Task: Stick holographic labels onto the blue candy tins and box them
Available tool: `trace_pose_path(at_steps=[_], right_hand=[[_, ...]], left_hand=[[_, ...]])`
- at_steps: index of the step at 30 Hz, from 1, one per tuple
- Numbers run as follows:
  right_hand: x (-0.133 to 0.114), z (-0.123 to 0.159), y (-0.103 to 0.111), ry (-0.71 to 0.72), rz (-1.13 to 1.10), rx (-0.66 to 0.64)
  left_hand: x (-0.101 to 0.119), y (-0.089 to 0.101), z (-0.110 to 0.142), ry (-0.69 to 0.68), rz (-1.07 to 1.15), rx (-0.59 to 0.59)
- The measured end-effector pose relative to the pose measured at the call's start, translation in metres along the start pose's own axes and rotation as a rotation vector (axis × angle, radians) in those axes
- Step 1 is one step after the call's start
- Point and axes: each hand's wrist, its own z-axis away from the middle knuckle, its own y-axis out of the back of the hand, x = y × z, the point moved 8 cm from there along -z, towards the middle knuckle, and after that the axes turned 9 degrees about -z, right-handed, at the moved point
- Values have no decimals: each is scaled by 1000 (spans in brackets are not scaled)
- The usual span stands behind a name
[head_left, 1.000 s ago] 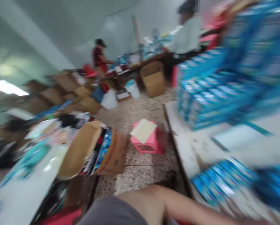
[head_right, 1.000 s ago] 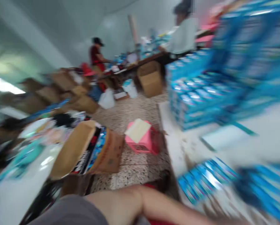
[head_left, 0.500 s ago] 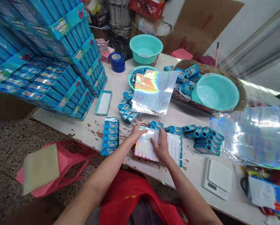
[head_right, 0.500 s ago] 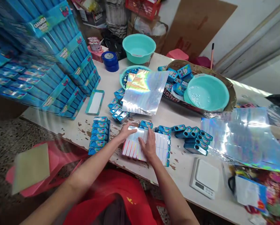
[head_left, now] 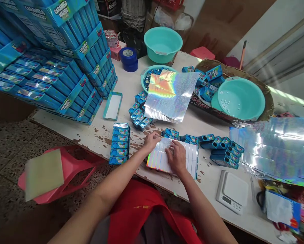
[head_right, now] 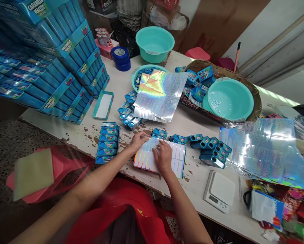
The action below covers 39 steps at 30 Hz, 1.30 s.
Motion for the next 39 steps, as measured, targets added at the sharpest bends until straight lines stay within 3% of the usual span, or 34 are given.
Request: trace_pose_path(at_steps=[5, 9, 15, 19, 23, 26, 30, 34, 35, 37, 39], right_hand=[[11, -12, -6, -73, 120, -25], [7, -13, -14, -38, 123, -50], [-5, -2, -2, 22, 27, 10], [-1, -11, 2, -14, 36, 68], [0, -22, 2, -30, 39, 43], [-12, -26, 17, -17, 68, -15], [-42, -33, 56, -11, 6, 10], [-70, -43, 75, -38, -87, 31], [-76, -44, 74, -48, -117, 31], [-84, -47, 64, -85, -194, 23], [-89, -49, 47, -146, -285, 11]], left_hand=[[5, 1, 2, -49, -27, -12], [4, 1, 3, -42, -16, 11], [4, 3, 4, -17, -18, 24], [8, 4, 5, -45, -24, 0], [5, 4, 3, -26, -84, 9], [4, 0, 0, -23, -117, -2], [12, 0, 1, -63, -191, -1], [49, 35, 26, -336, -152, 215], [59, 42, 37, -432, -99, 209], [72, 50, 55, -557, 15, 59], [66, 54, 65, -508, 121, -161]])
